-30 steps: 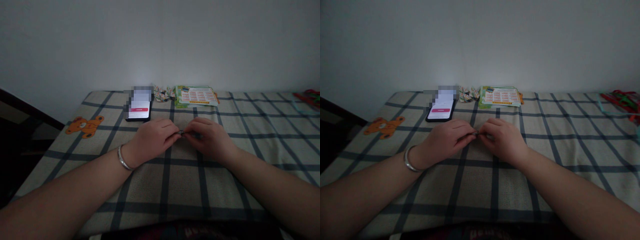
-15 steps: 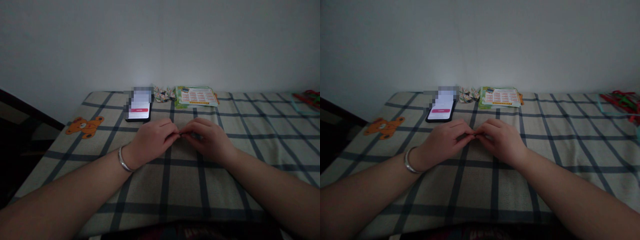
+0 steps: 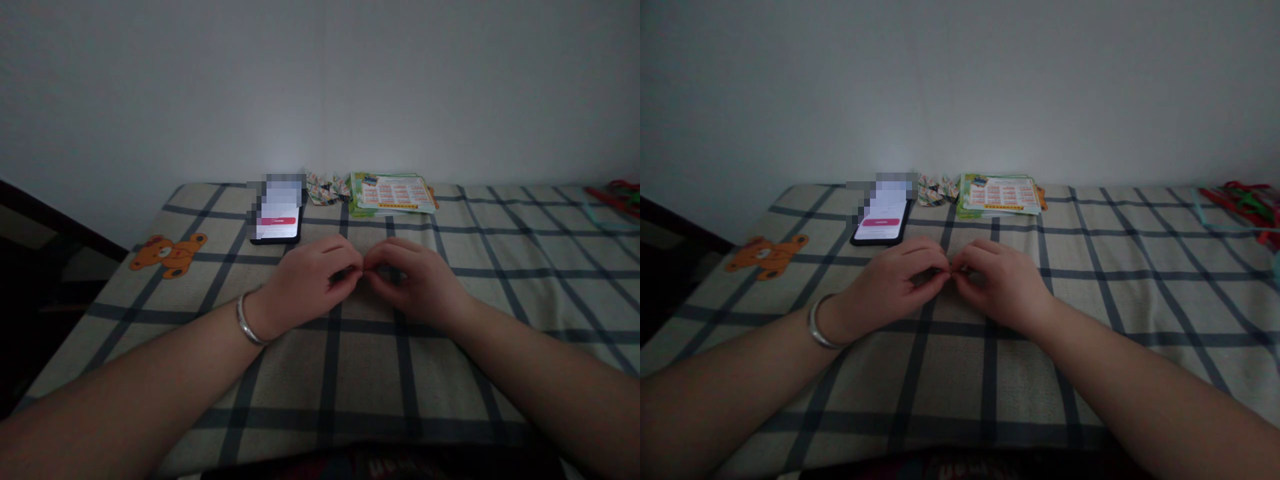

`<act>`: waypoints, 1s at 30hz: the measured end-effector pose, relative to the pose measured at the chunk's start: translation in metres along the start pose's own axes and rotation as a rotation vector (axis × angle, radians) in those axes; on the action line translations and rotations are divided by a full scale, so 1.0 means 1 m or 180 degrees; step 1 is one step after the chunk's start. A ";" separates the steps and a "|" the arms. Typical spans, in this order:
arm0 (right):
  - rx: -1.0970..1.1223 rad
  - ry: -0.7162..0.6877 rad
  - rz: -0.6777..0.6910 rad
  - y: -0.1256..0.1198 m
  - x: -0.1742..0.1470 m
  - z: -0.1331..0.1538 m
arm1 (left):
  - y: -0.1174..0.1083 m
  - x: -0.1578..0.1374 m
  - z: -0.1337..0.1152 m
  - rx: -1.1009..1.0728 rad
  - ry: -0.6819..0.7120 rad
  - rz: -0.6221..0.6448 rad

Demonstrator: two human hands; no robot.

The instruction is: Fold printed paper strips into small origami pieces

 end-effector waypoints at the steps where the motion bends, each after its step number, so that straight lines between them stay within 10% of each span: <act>1: 0.0006 -0.0003 0.0007 0.000 0.000 0.000 | 0.000 0.000 0.000 -0.0014 0.0013 0.0014; 30: 0.0323 0.0067 -0.0179 0.001 -0.002 -0.012 | 0.000 0.004 0.013 -0.0407 -0.0239 -0.0136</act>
Point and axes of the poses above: each hand's wrist, its own x-axis towards the middle knuckle, its own y-axis out of the palm, z = x × y, the point moved 4 cm from there along x, towards the middle knuckle, and after that the axes turned 10 degrees about -y, right-handed, at the moved point
